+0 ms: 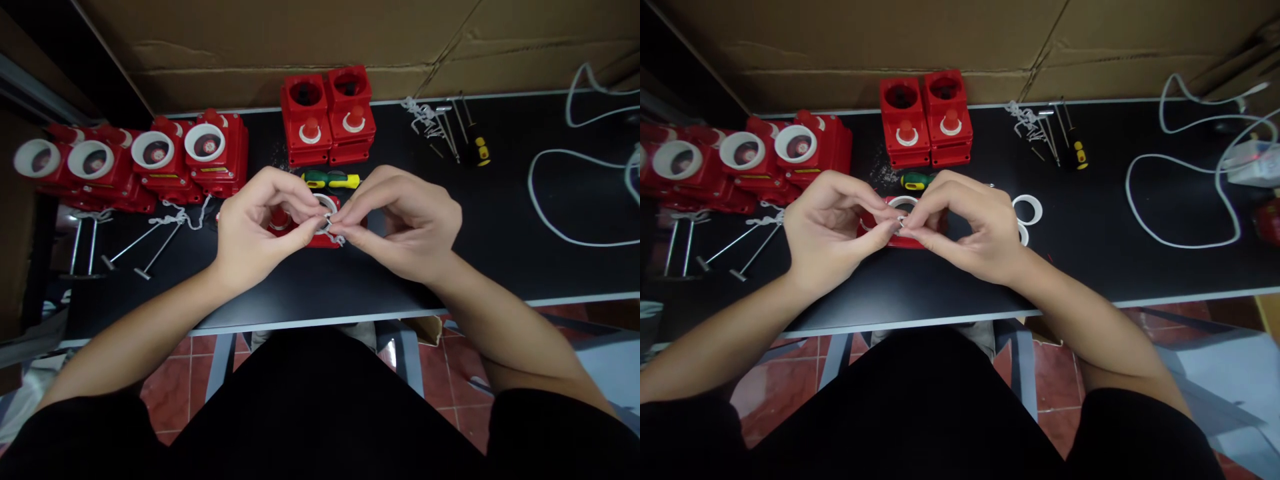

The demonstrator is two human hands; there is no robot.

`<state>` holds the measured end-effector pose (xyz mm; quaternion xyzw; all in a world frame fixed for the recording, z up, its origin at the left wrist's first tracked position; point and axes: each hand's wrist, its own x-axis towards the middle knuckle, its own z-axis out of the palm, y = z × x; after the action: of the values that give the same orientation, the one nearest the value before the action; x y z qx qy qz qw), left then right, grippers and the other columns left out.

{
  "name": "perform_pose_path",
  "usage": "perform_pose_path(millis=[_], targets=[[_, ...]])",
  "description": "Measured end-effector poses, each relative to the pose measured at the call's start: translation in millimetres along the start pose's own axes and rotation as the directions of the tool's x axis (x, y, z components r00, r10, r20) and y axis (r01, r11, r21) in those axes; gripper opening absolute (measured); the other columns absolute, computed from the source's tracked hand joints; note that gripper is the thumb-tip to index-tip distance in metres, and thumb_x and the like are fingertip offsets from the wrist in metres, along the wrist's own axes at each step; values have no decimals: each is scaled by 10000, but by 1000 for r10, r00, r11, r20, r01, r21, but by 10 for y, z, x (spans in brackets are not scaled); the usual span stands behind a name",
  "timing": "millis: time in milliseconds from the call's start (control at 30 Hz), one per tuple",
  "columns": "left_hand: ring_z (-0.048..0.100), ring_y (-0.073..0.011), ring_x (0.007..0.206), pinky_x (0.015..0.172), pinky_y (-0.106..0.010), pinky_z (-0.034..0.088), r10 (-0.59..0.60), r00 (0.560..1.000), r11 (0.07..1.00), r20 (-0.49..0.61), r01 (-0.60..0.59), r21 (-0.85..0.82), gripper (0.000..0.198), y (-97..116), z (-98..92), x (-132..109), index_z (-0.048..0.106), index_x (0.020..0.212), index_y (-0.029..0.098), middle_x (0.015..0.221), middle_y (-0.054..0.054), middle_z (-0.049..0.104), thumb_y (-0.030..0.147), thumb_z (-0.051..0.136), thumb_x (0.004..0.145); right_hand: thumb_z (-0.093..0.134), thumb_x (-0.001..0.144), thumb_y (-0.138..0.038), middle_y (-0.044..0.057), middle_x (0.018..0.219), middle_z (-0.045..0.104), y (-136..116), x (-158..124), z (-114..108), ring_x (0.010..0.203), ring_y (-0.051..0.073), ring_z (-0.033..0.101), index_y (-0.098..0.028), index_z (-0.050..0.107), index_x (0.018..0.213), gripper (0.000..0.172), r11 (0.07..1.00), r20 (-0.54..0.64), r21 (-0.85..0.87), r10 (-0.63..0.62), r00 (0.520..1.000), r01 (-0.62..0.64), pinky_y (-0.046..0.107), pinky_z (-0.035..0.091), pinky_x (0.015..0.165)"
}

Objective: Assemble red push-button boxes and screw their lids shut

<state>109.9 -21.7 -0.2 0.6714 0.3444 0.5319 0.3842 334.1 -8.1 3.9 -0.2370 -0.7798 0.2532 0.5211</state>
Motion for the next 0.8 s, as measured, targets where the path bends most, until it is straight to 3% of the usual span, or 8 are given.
perform_pose_path(millis=[200,400,600,800], targets=[[867,-174,863,807,-304,732,45,999,999,25,-44,-32,216,-30,-4,2,744,1079,222,995,-12,865,319,919,997,882,958,-178,15,914,779,5,-4,3,821,144,734,-225,794,976,102,1000,-11,0,19,1000,-19,295,618,686],[847,-150,891,833,-281,726,109,993,992,51,-106,-62,186,-92,3,18,755,1138,208,1056,-25,863,184,872,996,884,970,-261,18,891,780,37,-6,14,802,147,741,-230,801,969,89,998,-28,-41,35,999,-37,302,631,684],[870,-201,977,860,-319,743,-54,998,998,30,55,-39,211,-63,-5,-1,768,1174,201,1084,-51,869,276,880,1011,892,962,-283,19,893,773,45,-16,6,802,146,734,-230,804,984,106,997,-51,-71,17,999,-21,297,616,665],[890,-232,1035,949,-367,759,-93,995,995,34,94,-29,220,-41,-3,-33,794,1199,207,1106,-48,888,292,884,1017,937,926,-295,0,896,803,75,-22,2,800,157,761,-252,794,1013,172,988,-46,-121,-105,993,99,305,610,659]])
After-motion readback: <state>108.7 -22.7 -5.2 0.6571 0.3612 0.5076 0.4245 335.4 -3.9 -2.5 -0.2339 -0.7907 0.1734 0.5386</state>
